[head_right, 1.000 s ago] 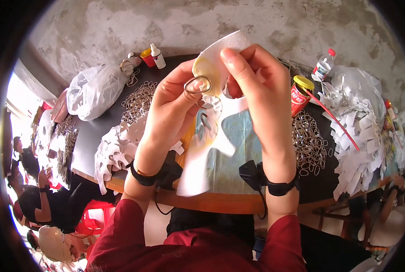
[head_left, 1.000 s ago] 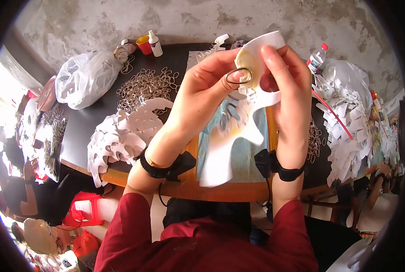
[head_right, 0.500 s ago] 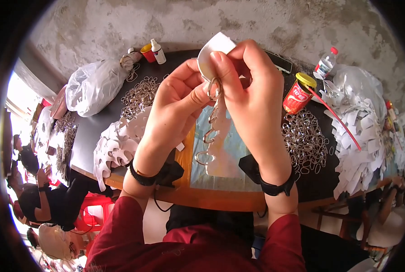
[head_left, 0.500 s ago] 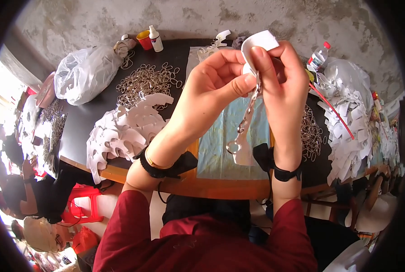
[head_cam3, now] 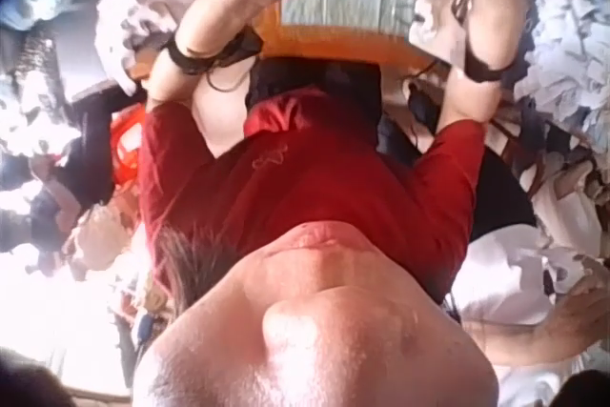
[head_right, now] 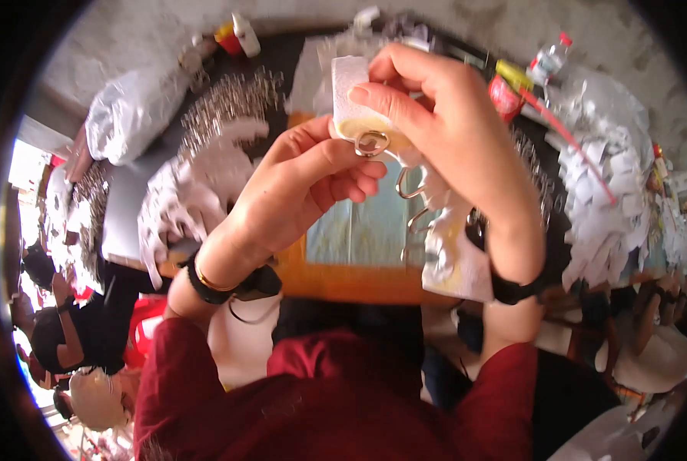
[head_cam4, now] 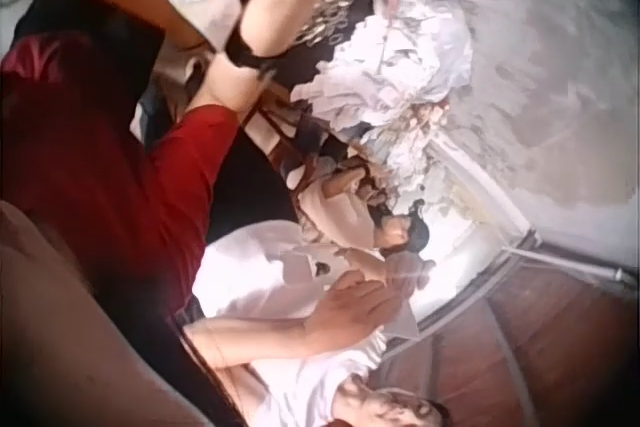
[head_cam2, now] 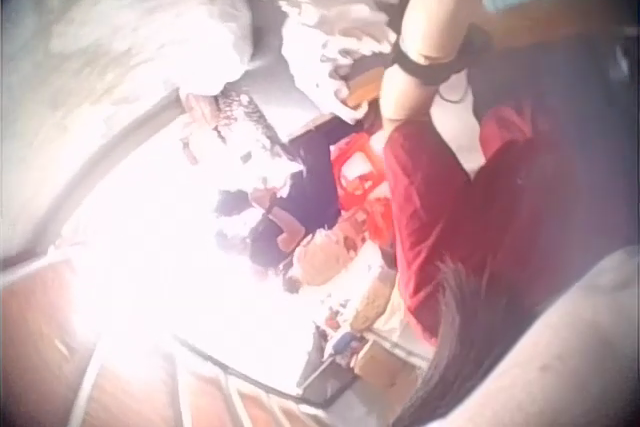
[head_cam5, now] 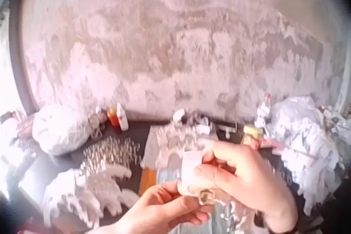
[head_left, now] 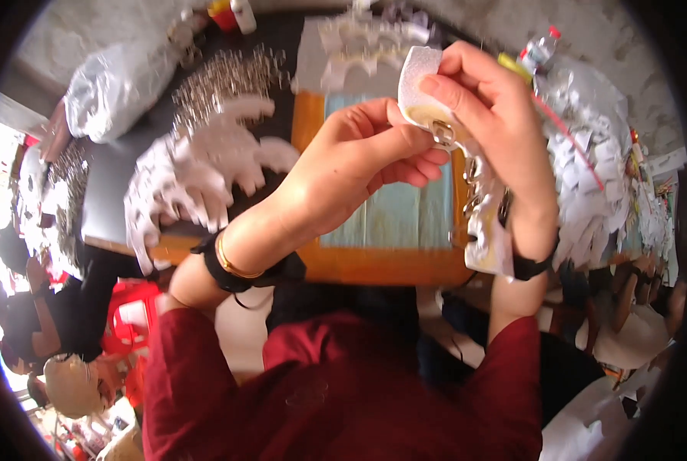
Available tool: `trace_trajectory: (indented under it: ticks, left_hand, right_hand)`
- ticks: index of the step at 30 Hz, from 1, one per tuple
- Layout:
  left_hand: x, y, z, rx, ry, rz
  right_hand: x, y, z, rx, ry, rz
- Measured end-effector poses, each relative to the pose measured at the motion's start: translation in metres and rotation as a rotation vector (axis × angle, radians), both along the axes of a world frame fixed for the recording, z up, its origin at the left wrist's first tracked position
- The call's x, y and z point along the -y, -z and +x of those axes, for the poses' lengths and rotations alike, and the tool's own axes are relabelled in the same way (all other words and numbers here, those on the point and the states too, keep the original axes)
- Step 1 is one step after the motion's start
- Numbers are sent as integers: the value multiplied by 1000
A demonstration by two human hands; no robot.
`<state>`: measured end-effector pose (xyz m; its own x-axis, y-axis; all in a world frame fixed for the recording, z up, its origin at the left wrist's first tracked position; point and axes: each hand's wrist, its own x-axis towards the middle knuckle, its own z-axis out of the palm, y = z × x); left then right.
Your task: The recorder is assembling metal rings and buckles onto white leather shoe upper components at a workshop table.
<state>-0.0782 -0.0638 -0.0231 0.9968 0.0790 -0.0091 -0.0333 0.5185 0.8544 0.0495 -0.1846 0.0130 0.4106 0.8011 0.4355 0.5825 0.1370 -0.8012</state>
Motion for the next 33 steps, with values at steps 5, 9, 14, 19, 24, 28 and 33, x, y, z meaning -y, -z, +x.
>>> trace_trajectory:
  ticks: [5,9,14,19,24,28,33]
  left_hand:
    - [53,73,-64,-301,-87,-299]
    - [80,111,-96,-400,-144,-213]
    - [82,117,-114,-433,-265,-311]
    - [81,121,-120,-390,-390,-550]
    - [76,108,-114,-288,-411,-648]
    - [69,104,-102,-202,-479,-656]
    - [59,114,-106,-226,-516,-421]
  right_hand:
    - [21,81,-34,174,-170,-249]
    - [36,132,-57,131,-233,-408]
    - [50,107,-67,322,131,-254]
    - [87,92,-109,402,220,-331]
    - [99,125,-129,294,287,-391]
    - [87,132,-123,466,328,-389]
    - [80,118,-109,463,295,-466]
